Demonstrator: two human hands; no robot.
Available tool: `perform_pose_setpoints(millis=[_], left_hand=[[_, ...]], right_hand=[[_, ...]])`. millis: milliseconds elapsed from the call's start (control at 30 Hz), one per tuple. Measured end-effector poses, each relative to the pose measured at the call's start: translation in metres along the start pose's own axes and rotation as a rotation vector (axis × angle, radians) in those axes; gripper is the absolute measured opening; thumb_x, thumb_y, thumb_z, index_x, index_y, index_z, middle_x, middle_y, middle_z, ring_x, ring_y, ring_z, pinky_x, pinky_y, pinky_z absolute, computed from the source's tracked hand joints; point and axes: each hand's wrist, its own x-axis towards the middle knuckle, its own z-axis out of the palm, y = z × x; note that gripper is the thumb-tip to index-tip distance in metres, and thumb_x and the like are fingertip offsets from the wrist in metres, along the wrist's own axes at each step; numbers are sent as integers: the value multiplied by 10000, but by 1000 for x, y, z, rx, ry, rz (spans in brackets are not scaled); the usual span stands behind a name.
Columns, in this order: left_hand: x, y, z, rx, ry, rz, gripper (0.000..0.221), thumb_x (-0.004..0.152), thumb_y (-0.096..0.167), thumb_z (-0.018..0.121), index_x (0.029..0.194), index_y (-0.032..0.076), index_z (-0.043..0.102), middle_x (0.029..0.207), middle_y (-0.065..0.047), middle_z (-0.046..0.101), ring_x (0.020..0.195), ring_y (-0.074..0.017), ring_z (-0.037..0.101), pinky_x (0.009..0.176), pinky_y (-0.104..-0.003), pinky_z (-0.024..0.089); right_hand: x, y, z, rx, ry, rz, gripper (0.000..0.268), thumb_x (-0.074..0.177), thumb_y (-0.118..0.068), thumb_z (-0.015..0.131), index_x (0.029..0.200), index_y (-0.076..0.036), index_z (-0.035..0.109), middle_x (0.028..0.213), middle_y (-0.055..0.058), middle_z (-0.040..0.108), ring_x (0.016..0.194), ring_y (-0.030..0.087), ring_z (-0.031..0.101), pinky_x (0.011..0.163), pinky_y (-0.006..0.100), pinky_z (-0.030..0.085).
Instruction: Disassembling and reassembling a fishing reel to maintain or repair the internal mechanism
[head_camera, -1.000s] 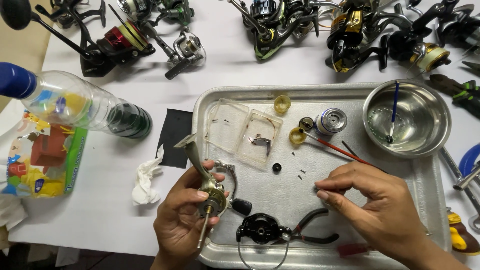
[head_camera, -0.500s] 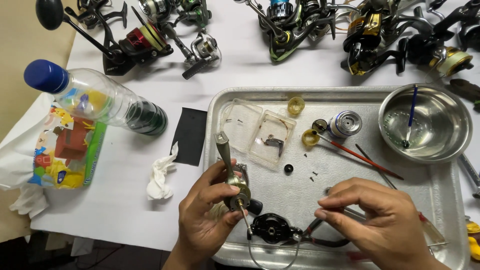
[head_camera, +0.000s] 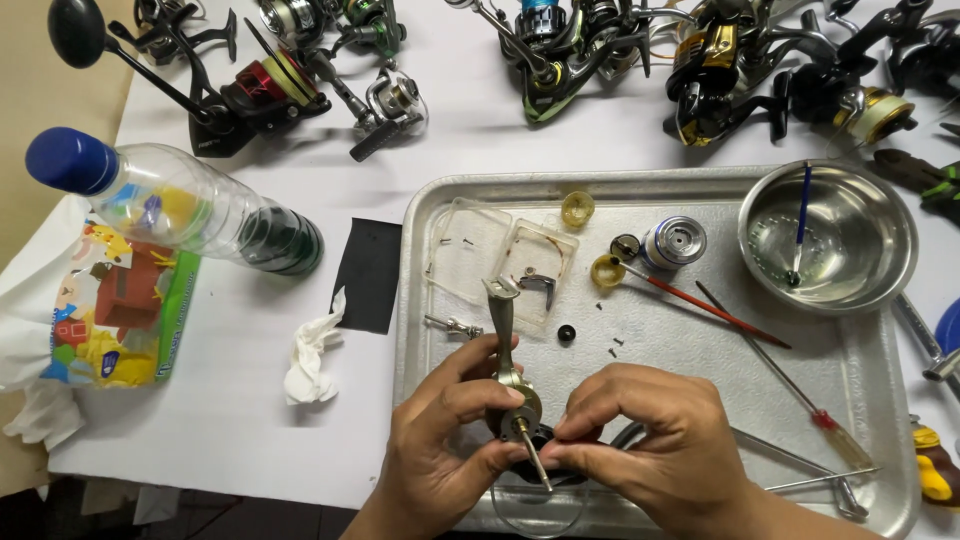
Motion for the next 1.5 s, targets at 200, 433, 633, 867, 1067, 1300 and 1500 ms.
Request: perform_pose_setpoints(millis=[200, 433, 633, 867, 1067, 1300, 1500], left_hand=[[-3, -3, 1, -26, -13, -48, 317, 993, 366, 660, 1175, 108, 625, 1417, -292, 561, 1132, -302, 746, 896, -347, 681], [-4, -11, -12, -4, 29, 8, 249, 977, 291, 689, 1150, 125, 620, 1413, -321, 569, 1189, -343, 719, 1004, -419, 610], [-10, -29, -25, -125, 130, 73, 255, 980, 217, 695, 1176, 114, 570, 1430, -353, 513, 1244, -376, 672, 1051, -446, 587], [-17, -38, -26, -213, 296, 21, 252, 967, 121, 691, 1182, 89, 564, 1463, -319, 472, 1238, -352, 638, 927, -383, 649], [-20, -44, -27, -244, 347, 42, 260, 975, 149, 696, 1185, 82, 560, 1458, -317, 468, 1227, -358, 639, 925, -405, 662], [-19, -40, -30, -241, 336, 30, 258, 982, 168, 700, 1191, 92, 568, 1465, -303, 486, 1234, -341, 644, 972, -387, 604], [-19, -40, -34, -203, 313, 66, 269, 981, 205, 718, 1180, 85, 584, 1445, -308, 505, 1243, -338, 647, 1040, -428, 577]], right_hand=[[0, -1, 1, 2, 0, 1, 174, 714, -239, 889, 737, -146, 744, 693, -5, 759, 606, 86, 741, 598, 200, 588], [6, 8, -27, -107, 40, 89, 116, 713, -148, 879, 762, -106, 783, 759, 29, 802, 680, 107, 765, 666, 214, 612], [5, 51, -59, -576, -36, 136, 129, 843, -183, 771, 957, -155, 825, 906, 10, 789, 795, 144, 740, 738, 276, 553], [-1, 73, -50, -694, -247, 38, 124, 837, -223, 767, 952, -180, 788, 855, 0, 733, 747, 200, 699, 712, 330, 556], [39, 48, -36, -747, -253, -128, 98, 862, -189, 757, 955, -159, 767, 899, 55, 719, 777, 253, 696, 724, 385, 554], [130, 65, 24, -806, -240, -335, 72, 883, -153, 709, 928, -148, 765, 838, 76, 697, 745, 356, 658, 587, 501, 518], [168, 70, 69, -1148, -540, -5, 215, 993, -85, 470, 871, -46, 642, 787, 116, 650, 701, 312, 624, 453, 468, 505]])
